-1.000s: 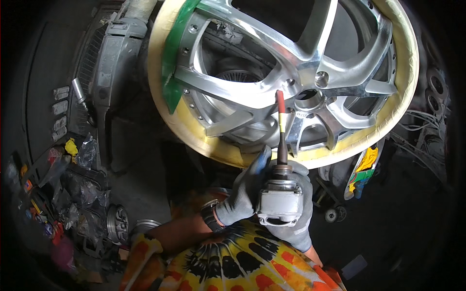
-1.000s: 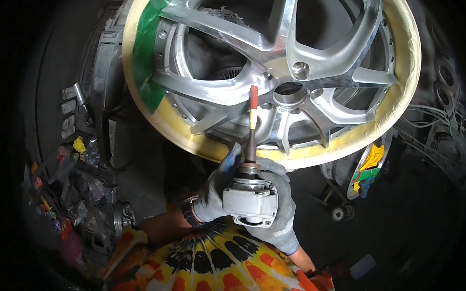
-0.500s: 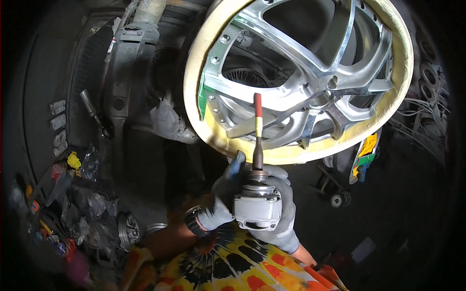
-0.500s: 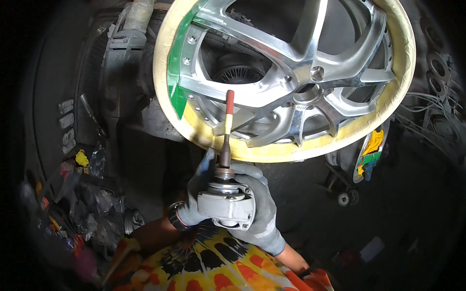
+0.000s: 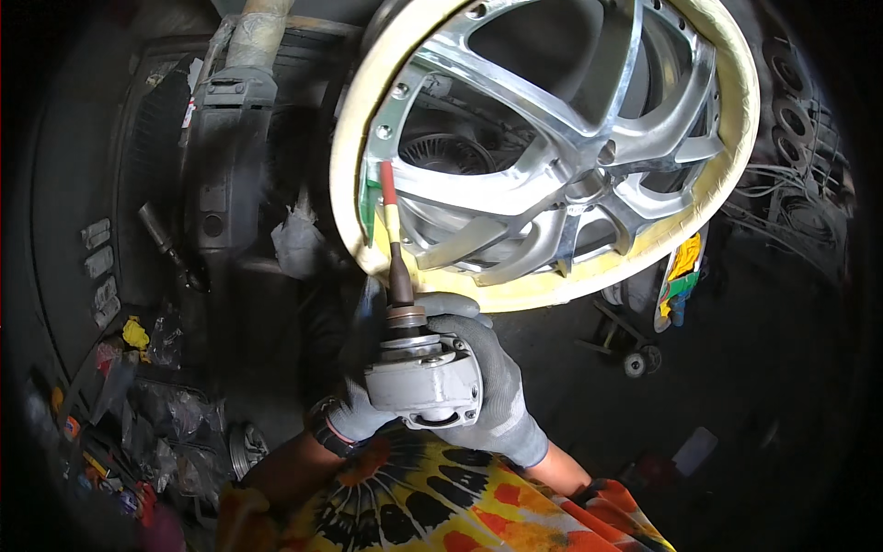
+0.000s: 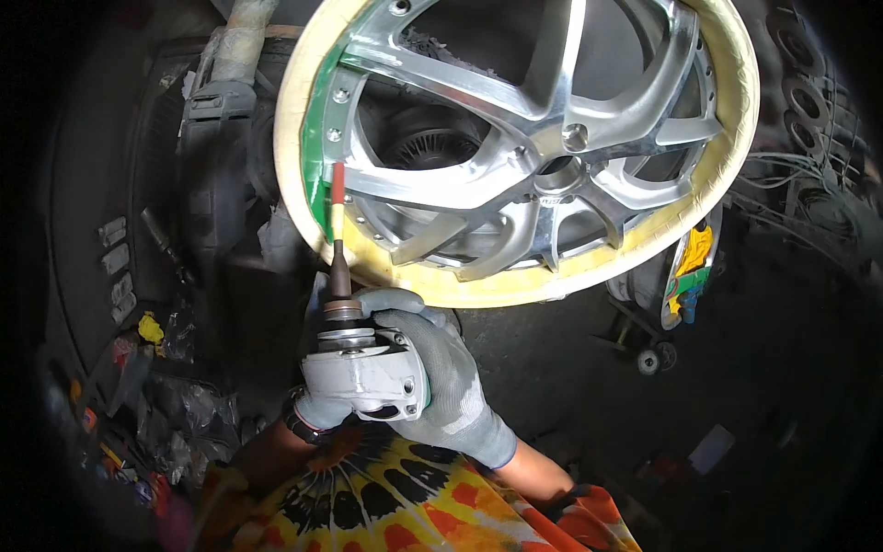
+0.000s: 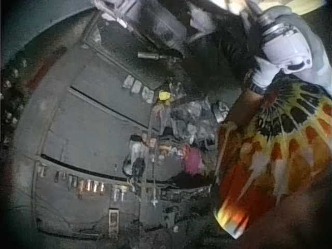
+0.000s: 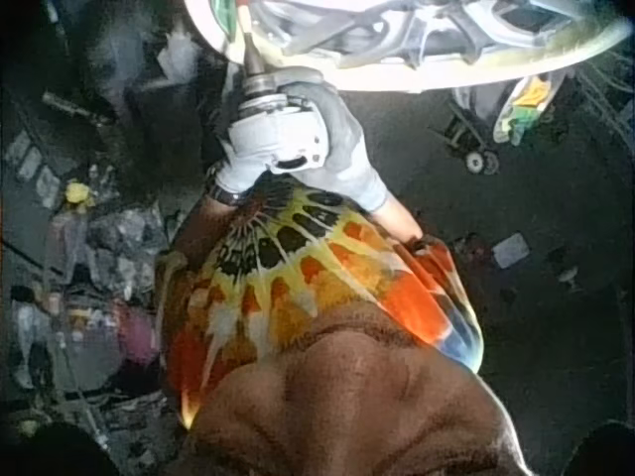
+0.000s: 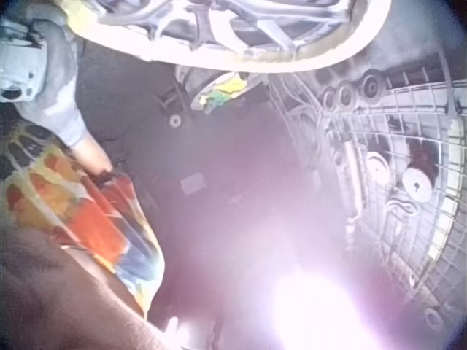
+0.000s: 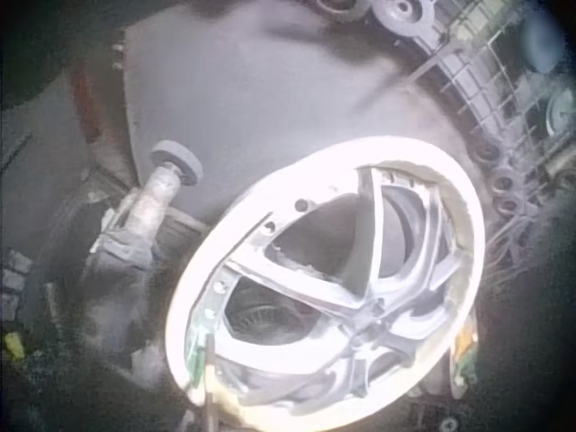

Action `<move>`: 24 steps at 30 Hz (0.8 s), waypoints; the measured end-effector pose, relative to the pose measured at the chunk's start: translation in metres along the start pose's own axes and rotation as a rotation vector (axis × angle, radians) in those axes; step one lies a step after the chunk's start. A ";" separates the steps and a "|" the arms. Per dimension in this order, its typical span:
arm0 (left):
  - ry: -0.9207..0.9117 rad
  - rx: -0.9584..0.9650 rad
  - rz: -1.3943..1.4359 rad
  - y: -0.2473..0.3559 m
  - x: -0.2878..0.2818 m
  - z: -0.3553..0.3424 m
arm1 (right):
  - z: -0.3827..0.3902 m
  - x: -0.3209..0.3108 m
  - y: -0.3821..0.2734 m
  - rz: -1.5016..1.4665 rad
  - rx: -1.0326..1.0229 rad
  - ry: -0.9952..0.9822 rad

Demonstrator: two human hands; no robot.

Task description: The person applies masking tape to the edge of a car rim and then uses a power grinder to smooth the inner spokes.

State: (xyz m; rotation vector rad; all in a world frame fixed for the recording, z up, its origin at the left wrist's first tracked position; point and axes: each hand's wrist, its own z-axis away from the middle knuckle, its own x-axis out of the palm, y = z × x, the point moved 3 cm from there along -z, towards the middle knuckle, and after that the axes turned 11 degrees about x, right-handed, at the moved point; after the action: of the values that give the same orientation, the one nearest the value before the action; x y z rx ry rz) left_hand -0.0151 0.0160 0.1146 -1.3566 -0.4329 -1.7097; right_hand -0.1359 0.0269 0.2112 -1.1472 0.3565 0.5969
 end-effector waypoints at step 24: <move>-0.001 0.421 -1.039 -0.137 -0.032 -0.060 | 0.026 -0.116 0.074 0.015 -0.007 0.064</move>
State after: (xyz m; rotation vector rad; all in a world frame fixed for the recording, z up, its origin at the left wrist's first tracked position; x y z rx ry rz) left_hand -0.1607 0.0607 0.0988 -0.8338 -1.6000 -2.2096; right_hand -0.2735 0.0416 0.2303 -1.1731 0.4184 0.5753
